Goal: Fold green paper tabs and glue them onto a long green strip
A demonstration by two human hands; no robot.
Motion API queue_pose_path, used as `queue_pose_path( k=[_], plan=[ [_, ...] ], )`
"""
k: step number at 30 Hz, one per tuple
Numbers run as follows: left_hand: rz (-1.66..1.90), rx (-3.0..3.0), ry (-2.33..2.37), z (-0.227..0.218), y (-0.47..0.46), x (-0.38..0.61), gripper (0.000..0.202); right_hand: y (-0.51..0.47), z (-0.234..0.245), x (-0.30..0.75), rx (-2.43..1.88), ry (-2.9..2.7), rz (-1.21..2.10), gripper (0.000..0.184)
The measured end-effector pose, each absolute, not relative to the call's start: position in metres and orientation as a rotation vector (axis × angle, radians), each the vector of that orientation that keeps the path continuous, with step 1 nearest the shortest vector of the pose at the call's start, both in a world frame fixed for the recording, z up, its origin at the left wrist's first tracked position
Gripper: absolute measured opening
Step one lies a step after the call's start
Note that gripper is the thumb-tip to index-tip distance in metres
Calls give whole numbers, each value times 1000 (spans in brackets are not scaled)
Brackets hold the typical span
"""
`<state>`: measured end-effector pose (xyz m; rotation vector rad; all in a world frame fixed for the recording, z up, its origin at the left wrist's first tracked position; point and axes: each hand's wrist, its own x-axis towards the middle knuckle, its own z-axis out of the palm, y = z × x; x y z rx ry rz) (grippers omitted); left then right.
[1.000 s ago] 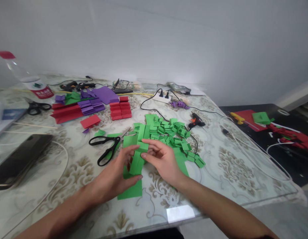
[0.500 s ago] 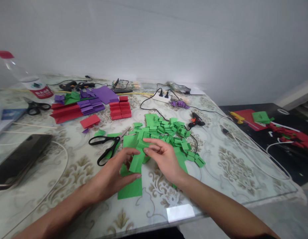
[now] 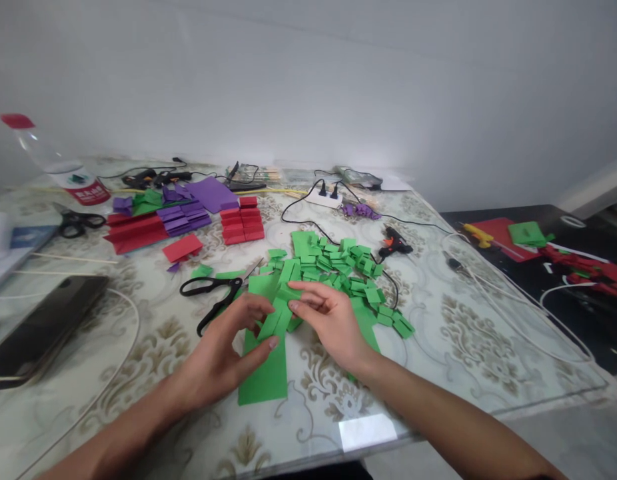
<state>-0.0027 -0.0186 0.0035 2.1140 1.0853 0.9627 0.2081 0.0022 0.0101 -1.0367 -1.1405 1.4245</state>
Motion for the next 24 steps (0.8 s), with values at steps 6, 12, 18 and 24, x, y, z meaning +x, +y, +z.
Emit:
queue_pose_path(
  k=[6, 12, 18, 24],
  plan=[
    [1076, 2465, 1165, 1, -15, -4, 17, 3, 9, 207, -1029, -1124, 1432, 28],
    [1006, 2535, 1159, 4, -15, -5, 8, 5, 9, 209, -1039, -1115, 1401, 28],
    [1105, 2587, 1191, 7, -15, -5, 7, 6, 11, 210, -1054, -1103, 1390, 28],
    [1112, 2604, 1168, 9, -16, -3, 7, 5, 9, 209, -1061, -1110, 1322, 25]
  ],
)
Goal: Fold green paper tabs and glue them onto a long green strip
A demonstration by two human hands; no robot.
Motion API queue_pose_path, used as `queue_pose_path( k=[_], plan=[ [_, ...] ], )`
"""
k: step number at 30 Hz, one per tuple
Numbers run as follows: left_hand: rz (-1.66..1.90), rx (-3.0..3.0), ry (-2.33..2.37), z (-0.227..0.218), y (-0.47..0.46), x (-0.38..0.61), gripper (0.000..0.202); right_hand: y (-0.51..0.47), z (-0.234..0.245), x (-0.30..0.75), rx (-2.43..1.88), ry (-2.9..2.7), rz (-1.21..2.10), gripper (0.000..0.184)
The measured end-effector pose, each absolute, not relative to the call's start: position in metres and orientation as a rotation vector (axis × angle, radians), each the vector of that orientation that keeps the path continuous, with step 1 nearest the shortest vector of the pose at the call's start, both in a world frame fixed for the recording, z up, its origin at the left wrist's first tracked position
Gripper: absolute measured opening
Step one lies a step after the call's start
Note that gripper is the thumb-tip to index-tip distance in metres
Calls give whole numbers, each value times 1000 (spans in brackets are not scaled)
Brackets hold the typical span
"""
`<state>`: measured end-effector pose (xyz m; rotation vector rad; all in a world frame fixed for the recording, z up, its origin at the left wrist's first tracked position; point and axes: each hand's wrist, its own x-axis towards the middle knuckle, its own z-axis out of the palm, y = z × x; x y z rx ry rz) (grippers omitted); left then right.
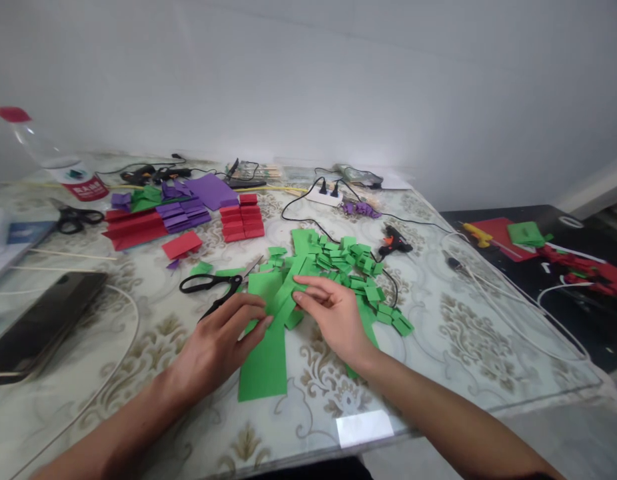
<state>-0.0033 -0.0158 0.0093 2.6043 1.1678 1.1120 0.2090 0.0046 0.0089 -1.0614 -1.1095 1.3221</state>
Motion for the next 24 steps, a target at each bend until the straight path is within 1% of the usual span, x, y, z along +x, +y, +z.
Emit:
queue_pose_path(
  k=[7, 10, 13, 18, 24],
  plan=[
    [1146, 2487, 1220, 9, -16, 0, 8, 1, 8, 208, -1094, -1258, 1131, 19],
    [1126, 2437, 1290, 6, -18, 2, 17, -2, 8, 207, -1096, -1291, 1116, 20],
    [1134, 2416, 1355, 2, -18, 5, 25, -5, 6, 204, -1087, -1311, 1131, 22],
    [1139, 2489, 1378, 0, -16, 5, 27, -9, 6, 200, -1063, -1300, 1205, 26],
    [1166, 2540, 1340, 5, -16, 5, 20, -11, 6, 199, -1056, -1276, 1257, 24]
  ],
)
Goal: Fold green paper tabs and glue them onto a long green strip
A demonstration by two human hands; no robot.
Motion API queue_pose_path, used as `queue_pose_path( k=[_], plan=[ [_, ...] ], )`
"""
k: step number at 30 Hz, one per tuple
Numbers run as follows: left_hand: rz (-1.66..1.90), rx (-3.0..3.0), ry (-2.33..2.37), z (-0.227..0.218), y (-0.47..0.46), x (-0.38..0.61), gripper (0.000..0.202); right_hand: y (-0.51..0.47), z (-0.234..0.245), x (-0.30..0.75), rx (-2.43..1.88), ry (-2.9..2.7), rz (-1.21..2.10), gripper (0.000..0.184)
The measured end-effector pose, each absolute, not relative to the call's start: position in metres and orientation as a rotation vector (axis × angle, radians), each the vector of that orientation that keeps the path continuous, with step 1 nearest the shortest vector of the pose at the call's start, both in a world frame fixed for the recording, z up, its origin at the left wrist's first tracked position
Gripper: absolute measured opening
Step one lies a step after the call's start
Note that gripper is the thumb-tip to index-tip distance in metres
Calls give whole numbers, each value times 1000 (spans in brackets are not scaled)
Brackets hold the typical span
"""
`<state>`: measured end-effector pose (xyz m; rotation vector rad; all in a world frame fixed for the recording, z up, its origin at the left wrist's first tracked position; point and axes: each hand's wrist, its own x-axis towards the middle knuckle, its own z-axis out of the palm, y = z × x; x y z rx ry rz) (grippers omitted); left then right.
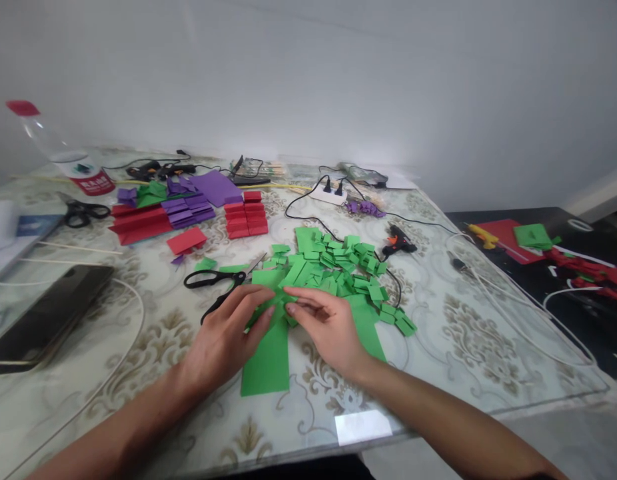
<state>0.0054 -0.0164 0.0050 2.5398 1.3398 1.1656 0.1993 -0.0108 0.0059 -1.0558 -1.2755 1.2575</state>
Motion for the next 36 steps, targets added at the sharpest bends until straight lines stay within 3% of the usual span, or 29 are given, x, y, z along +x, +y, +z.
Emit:
queue_pose_path(
  k=[22, 36],
  plan=[
    [1222, 2307, 1272, 9, -23, 10, 11, -15, 4, 199, -1032, -1474, 991, 14],
    [1253, 2108, 1260, 5, -21, 12, 4, -14, 5, 196, -1041, -1357, 1112, 17]
  ],
)
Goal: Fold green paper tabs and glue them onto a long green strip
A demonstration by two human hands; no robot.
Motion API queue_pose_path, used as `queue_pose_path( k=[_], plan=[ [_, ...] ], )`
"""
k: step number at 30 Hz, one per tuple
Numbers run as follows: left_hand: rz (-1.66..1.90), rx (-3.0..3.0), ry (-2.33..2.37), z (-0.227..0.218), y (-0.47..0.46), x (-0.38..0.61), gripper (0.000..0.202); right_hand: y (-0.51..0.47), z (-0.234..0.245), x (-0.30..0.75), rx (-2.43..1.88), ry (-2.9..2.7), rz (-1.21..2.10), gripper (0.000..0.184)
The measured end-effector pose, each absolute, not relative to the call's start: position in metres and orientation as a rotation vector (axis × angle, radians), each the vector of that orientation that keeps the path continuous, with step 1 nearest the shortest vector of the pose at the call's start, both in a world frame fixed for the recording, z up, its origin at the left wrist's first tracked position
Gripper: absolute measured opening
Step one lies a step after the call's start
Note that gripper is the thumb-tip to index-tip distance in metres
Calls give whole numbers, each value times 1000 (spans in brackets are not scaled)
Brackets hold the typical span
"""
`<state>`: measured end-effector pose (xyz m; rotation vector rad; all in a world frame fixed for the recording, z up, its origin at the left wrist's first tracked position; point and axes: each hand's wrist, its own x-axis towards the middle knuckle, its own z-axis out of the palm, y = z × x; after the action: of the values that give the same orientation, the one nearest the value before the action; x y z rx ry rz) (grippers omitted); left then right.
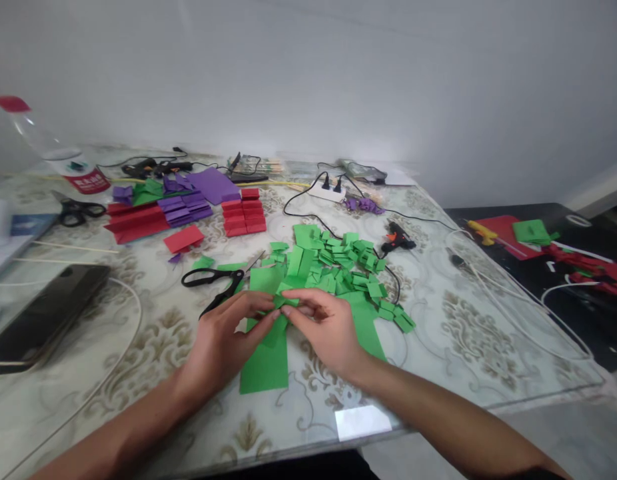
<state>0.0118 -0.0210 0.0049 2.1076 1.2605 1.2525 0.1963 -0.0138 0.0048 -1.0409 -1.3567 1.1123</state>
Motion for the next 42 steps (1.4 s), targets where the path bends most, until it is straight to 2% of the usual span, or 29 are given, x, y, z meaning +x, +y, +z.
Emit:
queue_pose_path(
  k=[6, 22, 28, 36, 42],
  plan=[
    [1224, 1884, 1312, 6, -22, 14, 3, -15, 6, 197, -1017, -1358, 1109, 16],
    [1101, 1943, 1251, 6, -22, 10, 8, -12, 2, 199, -1021, -1476, 987, 12],
    [990, 1800, 1248, 10, -20, 8, 13, -12, 2, 200, -1022, -1507, 998, 11],
    [831, 1794, 1188, 20, -16, -1, 18, -10, 5, 204, -1068, -1505, 1123, 9],
    [875, 1582, 1072, 22, -15, -1, 16, -2, 9, 207, -1050, -1299, 1394, 12]
  ],
)
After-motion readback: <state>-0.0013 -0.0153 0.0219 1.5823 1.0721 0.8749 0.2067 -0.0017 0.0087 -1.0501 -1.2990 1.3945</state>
